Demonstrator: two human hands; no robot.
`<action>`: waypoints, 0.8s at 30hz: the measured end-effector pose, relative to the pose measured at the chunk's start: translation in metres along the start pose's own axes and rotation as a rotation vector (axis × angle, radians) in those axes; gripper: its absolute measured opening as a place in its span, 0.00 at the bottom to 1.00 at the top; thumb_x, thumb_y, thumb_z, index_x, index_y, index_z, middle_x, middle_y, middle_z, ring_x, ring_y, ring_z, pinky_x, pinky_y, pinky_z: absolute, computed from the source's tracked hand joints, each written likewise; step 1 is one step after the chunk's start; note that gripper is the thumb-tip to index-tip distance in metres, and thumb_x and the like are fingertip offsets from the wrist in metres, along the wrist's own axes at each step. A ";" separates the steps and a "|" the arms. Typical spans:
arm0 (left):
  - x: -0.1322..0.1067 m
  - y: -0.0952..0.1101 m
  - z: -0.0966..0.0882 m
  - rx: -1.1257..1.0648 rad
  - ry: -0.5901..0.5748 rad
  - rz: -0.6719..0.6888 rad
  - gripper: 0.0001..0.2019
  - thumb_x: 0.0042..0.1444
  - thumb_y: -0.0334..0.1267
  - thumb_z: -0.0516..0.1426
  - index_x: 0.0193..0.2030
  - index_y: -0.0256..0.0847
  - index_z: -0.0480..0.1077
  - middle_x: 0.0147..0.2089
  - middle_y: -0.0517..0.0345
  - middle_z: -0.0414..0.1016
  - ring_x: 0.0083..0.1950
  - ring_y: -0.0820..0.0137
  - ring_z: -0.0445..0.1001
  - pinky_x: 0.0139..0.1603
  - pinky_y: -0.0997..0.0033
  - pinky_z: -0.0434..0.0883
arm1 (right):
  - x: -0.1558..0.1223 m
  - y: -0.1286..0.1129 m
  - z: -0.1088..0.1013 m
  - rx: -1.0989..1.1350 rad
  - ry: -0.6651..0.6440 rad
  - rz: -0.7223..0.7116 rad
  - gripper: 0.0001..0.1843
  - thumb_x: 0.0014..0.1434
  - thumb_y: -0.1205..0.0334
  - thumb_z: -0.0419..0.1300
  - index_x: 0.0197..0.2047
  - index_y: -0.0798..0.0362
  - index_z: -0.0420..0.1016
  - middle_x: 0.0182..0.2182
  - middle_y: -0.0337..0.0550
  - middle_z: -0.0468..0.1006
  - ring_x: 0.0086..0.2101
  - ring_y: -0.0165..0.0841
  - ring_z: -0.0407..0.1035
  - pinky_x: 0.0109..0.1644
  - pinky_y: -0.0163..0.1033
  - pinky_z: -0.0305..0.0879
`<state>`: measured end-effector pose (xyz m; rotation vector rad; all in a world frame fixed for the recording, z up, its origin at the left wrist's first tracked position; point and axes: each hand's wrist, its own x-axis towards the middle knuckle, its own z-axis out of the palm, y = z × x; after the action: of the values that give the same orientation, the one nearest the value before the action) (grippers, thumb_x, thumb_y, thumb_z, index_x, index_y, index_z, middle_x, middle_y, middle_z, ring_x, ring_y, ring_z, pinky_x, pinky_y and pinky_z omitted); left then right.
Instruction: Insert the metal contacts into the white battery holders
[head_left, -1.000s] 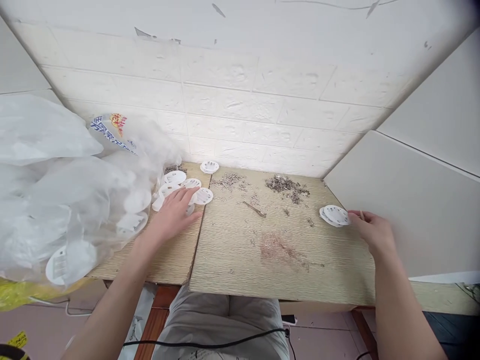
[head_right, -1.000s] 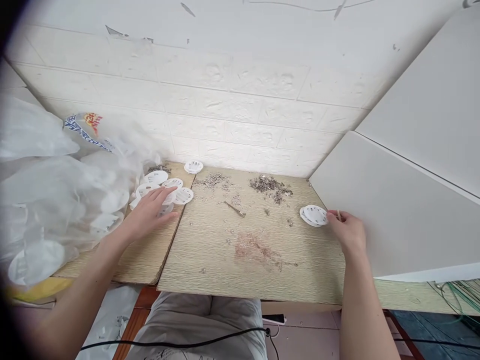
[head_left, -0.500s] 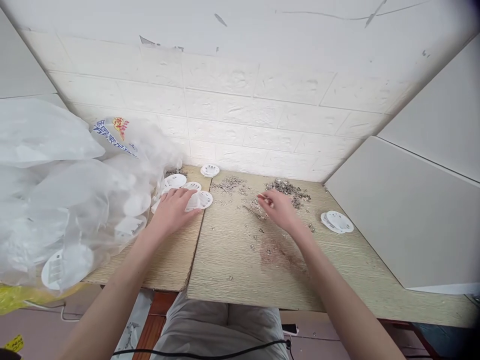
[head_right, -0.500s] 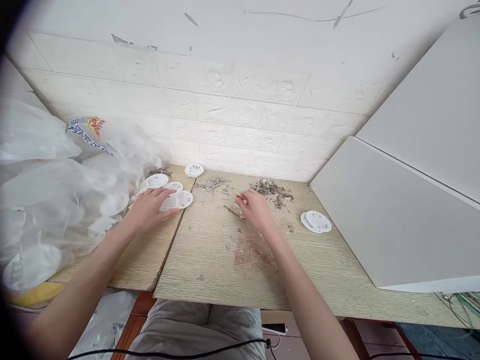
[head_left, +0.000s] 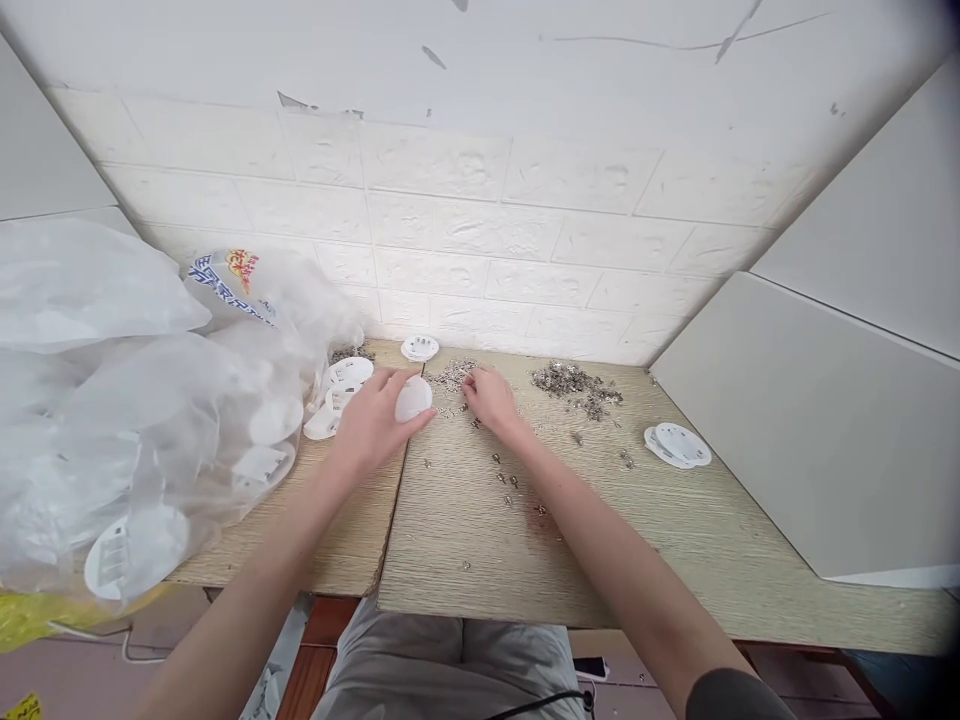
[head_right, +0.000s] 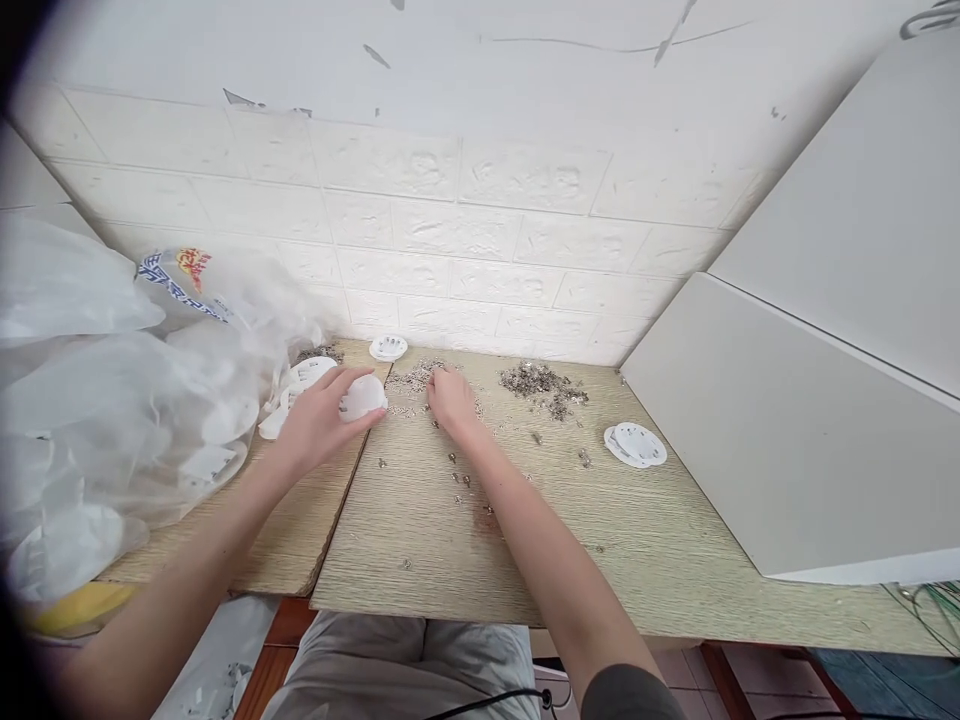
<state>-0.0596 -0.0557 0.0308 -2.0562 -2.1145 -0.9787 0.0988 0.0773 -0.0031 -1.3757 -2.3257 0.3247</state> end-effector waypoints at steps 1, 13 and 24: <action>0.004 0.004 0.005 -0.055 0.001 0.023 0.26 0.55 0.46 0.60 0.60 0.44 0.64 0.53 0.51 0.72 0.52 0.59 0.73 0.51 0.60 0.71 | -0.001 0.002 -0.002 0.024 0.024 -0.001 0.09 0.62 0.70 0.53 0.37 0.56 0.75 0.41 0.51 0.77 0.40 0.38 0.70 0.43 0.39 0.63; 0.024 0.025 0.084 -0.457 -0.036 0.083 0.42 0.44 0.35 0.66 0.65 0.39 0.54 0.60 0.43 0.67 0.61 0.55 0.67 0.63 0.51 0.63 | -0.045 0.035 -0.012 0.238 0.172 0.001 0.08 0.60 0.67 0.56 0.31 0.56 0.76 0.29 0.45 0.76 0.31 0.35 0.67 0.39 0.39 0.60; 0.017 0.031 0.076 -0.541 -0.031 0.004 0.47 0.42 0.40 0.68 0.67 0.41 0.49 0.55 0.44 0.68 0.59 0.51 0.68 0.60 0.46 0.65 | -0.053 0.023 -0.017 0.441 0.332 -0.201 0.08 0.62 0.65 0.56 0.36 0.53 0.77 0.31 0.43 0.76 0.33 0.34 0.69 0.38 0.38 0.63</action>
<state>-0.0037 -0.0083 -0.0099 -2.2913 -2.0164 -1.6794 0.1469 0.0418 -0.0099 -0.8979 -1.9477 0.4728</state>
